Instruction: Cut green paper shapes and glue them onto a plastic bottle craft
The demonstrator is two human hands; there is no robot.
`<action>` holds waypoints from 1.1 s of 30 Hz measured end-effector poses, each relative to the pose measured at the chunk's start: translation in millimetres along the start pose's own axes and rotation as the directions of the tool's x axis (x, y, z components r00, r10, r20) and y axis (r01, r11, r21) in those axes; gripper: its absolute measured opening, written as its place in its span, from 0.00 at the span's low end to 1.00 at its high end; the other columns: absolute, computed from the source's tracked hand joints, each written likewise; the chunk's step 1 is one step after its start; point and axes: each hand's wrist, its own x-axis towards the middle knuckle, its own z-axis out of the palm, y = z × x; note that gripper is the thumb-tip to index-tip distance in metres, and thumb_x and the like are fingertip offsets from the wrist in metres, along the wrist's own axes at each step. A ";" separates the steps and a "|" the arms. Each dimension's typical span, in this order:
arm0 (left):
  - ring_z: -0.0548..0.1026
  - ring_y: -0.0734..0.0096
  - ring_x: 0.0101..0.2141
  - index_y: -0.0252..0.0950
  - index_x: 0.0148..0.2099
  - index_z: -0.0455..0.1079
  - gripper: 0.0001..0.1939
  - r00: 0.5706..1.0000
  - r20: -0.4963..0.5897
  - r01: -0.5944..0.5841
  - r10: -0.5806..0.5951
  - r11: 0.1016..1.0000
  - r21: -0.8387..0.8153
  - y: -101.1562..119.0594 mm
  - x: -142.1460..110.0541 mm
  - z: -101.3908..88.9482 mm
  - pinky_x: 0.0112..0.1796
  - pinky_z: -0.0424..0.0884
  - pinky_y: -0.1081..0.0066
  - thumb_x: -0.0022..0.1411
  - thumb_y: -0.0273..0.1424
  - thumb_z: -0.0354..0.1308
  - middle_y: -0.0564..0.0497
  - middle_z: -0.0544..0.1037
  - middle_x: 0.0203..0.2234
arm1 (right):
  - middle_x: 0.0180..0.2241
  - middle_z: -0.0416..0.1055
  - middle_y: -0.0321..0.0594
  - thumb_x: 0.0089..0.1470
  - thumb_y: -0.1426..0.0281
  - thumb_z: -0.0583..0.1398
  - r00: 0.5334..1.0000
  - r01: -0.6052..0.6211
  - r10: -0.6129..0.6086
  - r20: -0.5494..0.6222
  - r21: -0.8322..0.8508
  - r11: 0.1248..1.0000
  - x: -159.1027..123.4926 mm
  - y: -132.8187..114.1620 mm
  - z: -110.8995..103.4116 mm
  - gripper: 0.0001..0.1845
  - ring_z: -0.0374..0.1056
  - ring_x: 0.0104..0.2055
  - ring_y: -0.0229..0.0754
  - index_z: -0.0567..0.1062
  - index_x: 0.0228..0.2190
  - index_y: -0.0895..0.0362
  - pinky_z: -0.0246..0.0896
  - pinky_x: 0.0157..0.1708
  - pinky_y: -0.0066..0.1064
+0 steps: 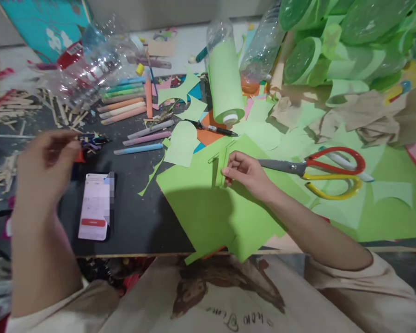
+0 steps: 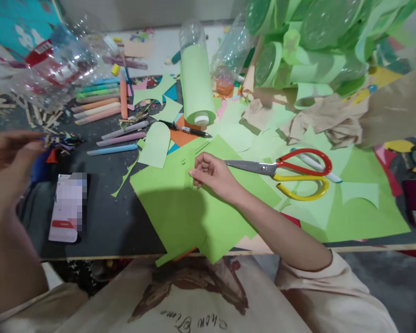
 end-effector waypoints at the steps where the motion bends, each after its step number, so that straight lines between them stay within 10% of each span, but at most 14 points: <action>1: 0.69 0.60 0.30 0.43 0.29 0.66 0.16 0.998 -0.020 0.062 -0.059 0.984 0.166 -11.8 6.6 -6.6 0.40 0.67 0.58 0.46 0.48 0.63 0.54 0.70 0.24 | 0.20 0.66 0.27 0.38 0.50 0.71 1.000 0.004 -0.004 -0.004 0.004 1.000 0.2 -0.1 -0.1 0.27 0.66 0.21 0.32 0.66 0.26 0.54 0.66 0.22 0.26; 4: 0.66 0.53 0.32 0.44 0.25 0.57 0.21 0.929 0.166 0.238 -0.330 0.879 0.413 -31.8 16.4 -11.2 0.41 0.64 0.55 0.45 0.51 0.62 0.54 0.59 0.19 | 0.19 0.66 0.27 0.38 0.51 0.72 1.000 0.010 -0.010 -0.004 0.024 1.000 0.9 -0.4 -0.3 0.26 0.66 0.20 0.32 0.67 0.26 0.54 0.66 0.21 0.26; 8: 0.67 0.46 0.38 0.45 0.25 0.50 0.27 0.900 0.128 0.344 -0.416 0.860 0.376 -31.2 19.9 -2.5 0.44 0.61 0.55 0.38 0.48 0.67 0.54 0.57 0.18 | 0.19 0.67 0.27 0.36 0.55 0.74 1.000 0.010 -0.009 -0.008 0.064 0.998 1.5 -0.3 -0.2 0.25 0.67 0.20 0.31 0.67 0.25 0.55 0.66 0.20 0.24; 14: 0.63 0.71 0.20 0.41 0.25 0.61 0.15 0.846 -0.085 0.532 -0.526 0.836 0.136 -12.9 28.5 3.4 0.29 0.63 0.68 0.40 0.28 0.67 0.62 0.62 0.12 | 0.17 0.68 0.26 0.34 0.56 0.75 1.000 0.014 -0.012 -0.019 0.133 0.991 3.5 1.6 -0.2 0.26 0.66 0.18 0.30 0.67 0.25 0.55 0.64 0.18 0.22; 19: 0.67 0.75 0.27 0.37 0.41 0.69 0.24 0.993 -0.101 0.043 -0.056 0.991 -0.127 35.0 -6.2 31.4 0.34 0.68 0.70 0.41 0.31 0.70 0.58 0.74 0.29 | 0.15 0.69 0.26 0.35 0.54 0.74 1.000 0.007 -0.006 -0.003 0.204 0.979 7.2 0.0 -5.4 0.27 0.65 0.17 0.30 0.66 0.25 0.55 0.65 0.18 0.22; 24: 0.75 0.59 0.40 0.36 0.52 0.68 0.28 0.967 0.082 -0.242 0.243 0.970 -0.017 75.5 -45.0 71.5 0.43 0.71 0.64 0.48 0.37 0.65 0.47 0.78 0.42 | 0.14 0.68 0.25 0.34 0.57 0.75 0.998 0.050 -0.034 -0.056 0.305 0.951 11.7 0.5 -10.1 0.27 0.64 0.15 0.29 0.66 0.24 0.55 0.65 0.17 0.20; 33: 0.77 0.55 0.41 0.36 0.54 0.63 0.27 0.918 0.179 -0.356 0.354 0.934 -0.023 55.3 -52.6 94.6 0.42 0.72 0.63 0.52 0.39 0.58 0.45 0.77 0.41 | 0.13 0.64 0.22 0.35 0.58 0.75 0.985 0.133 -0.094 -0.144 0.291 0.948 11.6 -0.9 -9.8 0.27 0.61 0.12 0.27 0.65 0.24 0.55 0.54 0.10 0.16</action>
